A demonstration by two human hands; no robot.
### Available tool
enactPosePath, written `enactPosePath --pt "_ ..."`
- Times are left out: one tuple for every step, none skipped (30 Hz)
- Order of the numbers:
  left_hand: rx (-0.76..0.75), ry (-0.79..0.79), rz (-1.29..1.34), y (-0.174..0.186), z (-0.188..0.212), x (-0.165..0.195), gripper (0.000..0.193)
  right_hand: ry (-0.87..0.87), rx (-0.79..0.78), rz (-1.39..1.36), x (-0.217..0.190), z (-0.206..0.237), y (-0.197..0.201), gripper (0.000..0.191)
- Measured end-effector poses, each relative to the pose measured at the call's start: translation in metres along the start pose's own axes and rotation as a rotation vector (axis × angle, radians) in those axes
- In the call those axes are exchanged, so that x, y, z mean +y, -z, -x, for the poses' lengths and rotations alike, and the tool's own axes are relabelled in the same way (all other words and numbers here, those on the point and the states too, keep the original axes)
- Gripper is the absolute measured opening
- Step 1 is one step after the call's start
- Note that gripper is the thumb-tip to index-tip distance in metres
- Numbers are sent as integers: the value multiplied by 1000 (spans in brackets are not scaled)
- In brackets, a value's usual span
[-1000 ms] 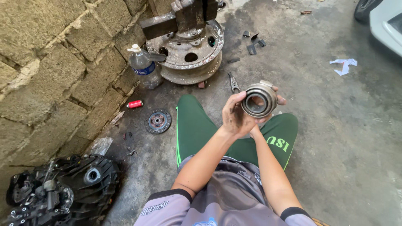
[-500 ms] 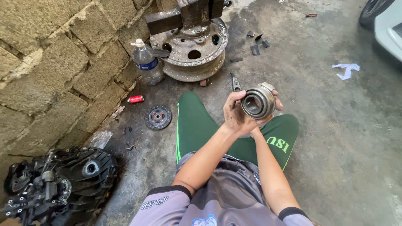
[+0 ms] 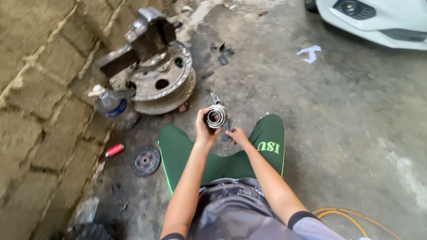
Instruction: The person sits on the workshop floor holding a metal housing and a rubber bushing. They repeatedly press, seat and reposition the bushing into the housing by hand, turning the parts over between attempts, and at times pick up a screwdriver lying nearby.
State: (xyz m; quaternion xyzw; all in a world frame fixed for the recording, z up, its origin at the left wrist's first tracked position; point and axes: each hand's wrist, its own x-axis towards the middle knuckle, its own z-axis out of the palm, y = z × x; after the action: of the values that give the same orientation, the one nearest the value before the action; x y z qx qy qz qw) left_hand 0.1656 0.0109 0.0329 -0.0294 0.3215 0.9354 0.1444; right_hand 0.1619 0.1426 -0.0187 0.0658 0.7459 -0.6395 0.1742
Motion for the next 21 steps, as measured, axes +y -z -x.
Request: enactPosePath --pt "96 -2 -91 10 -13 -2 50 10 18 -22 2 -1 2 33" --pt "138 3 -60 19 -23 -6 49 10 33 -40 3 -3 3 33" --pt "189 10 -24 28 -30 -11 49 3 43 -54 5 -6 4 32" --pt "246 16 11 37 -32 -17 48 -24 53 -73 6 -7 5 33" --pt "254 26 24 42 -33 -20 49 -46 63 -94 7 -9 6 35" --pt "254 30 36 47 -38 -21 50 -58 74 -113 10 -13 6 36" --pt "254 30 51 50 -45 -22 51 -56 89 -128 11 -15 7 38" --pt "267 43 89 52 -50 -23 50 -57 100 -140 13 -17 8 41" --pt "284 61 126 56 -53 -25 49 -63 111 -155 14 -18 8 43" --pt "305 81 163 59 -55 -27 48 -79 123 -177 17 -20 7 45" --pt "318 74 185 60 -57 -29 47 -91 132 -198 16 -23 9 46" --pt "323 61 206 63 -59 -30 47 -95 142 -217 17 -26 9 49" --pt "326 47 228 66 -61 -32 46 -89 149 -249 17 -28 10 51" --pt "325 42 247 70 -62 -34 47 -90 154 -282 17 -30 11 53" --pt "326 41 263 75 -61 -36 47 -95 160 -319 18 -32 12 55" --pt "325 41 279 79 -61 -38 48 -106 152 -394 17 -34 13 53" --pt "346 18 245 85 -58 -41 49 -117 142 -467 17 -35 15 51" --pt "365 -9 210 90 -56 -42 49 -124 130 -538 17 -35 16 50" --pt "384 -35 175 94 -55 -44 50 -114 135 -558 15 -37 17 46" --pt "413 -63 192 98 -54 -46 49 -111 139 -580 14 -37 17 43" --pt "446 -94 210 100 -53 -47 49 -110 139 -600 13 -36 17 41"
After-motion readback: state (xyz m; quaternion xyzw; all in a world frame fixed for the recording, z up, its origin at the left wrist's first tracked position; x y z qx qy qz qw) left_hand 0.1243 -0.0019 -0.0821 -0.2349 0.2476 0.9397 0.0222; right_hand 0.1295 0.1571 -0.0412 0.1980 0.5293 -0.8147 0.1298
